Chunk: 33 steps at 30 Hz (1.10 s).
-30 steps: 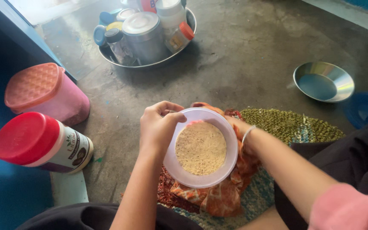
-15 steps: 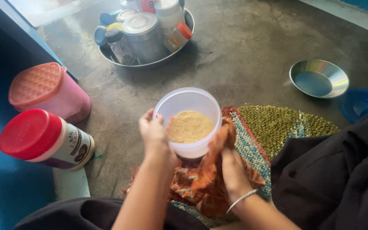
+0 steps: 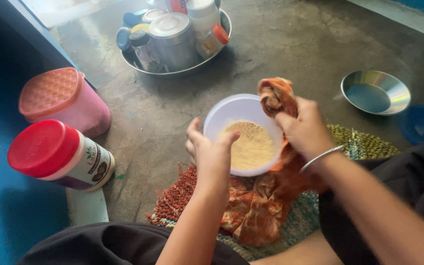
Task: The person sits on a rug and uses a patterned cloth to scoop grains from a pile on the floor into a small plastic container. They repeatedly gather the grains with the cloth, pour them into the container, and shake the container to settle the contents. Finally, they place a lid on the container and move it to a tray with other containers.
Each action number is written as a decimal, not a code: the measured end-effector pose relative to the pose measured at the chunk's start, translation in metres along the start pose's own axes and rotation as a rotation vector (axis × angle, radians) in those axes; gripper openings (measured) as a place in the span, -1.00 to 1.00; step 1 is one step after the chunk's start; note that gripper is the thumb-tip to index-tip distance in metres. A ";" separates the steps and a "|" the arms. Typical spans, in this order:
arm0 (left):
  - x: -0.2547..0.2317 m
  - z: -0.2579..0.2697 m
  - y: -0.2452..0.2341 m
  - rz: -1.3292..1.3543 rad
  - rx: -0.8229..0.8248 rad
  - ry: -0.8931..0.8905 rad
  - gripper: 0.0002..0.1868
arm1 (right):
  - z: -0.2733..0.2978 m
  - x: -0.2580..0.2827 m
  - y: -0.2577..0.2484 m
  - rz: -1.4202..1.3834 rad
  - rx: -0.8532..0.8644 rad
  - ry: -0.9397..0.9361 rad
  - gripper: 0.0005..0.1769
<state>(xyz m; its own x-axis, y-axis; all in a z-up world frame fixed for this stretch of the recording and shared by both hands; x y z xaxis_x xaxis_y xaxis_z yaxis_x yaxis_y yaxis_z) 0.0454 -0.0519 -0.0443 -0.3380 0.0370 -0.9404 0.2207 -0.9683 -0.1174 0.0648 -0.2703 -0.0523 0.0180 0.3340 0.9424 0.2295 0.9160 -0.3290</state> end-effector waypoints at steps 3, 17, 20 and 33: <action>-0.022 0.002 0.005 -0.312 0.076 0.360 0.11 | -0.018 0.018 -0.001 0.333 0.218 -0.130 -0.61; -0.037 0.020 0.045 -0.933 0.305 0.897 0.42 | -0.050 0.013 0.039 -0.456 0.415 0.243 -0.61; -0.038 0.014 0.058 -0.942 0.245 0.906 0.37 | -0.066 -0.011 0.042 -0.693 0.424 0.367 -0.68; -0.032 -0.022 0.046 -0.874 0.164 0.571 0.26 | -0.011 -0.040 0.030 -0.295 -0.292 0.097 -0.51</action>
<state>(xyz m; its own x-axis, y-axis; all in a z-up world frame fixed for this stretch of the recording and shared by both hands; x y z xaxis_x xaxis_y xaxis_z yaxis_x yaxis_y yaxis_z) 0.0865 -0.0917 -0.0265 0.1705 0.8068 -0.5657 -0.0325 -0.5692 -0.8216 0.0813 -0.2583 -0.0997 -0.0017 0.0319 0.9995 0.5041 0.8633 -0.0267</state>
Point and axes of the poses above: each hand's wrist, its own z-axis away from the middle knuckle, its own y-axis out of the palm, x = y × z, the point moved 7 cm from there along -z, towards the middle knuckle, and after that the axes turned 7 degrees about z, right-handed, at the moved point
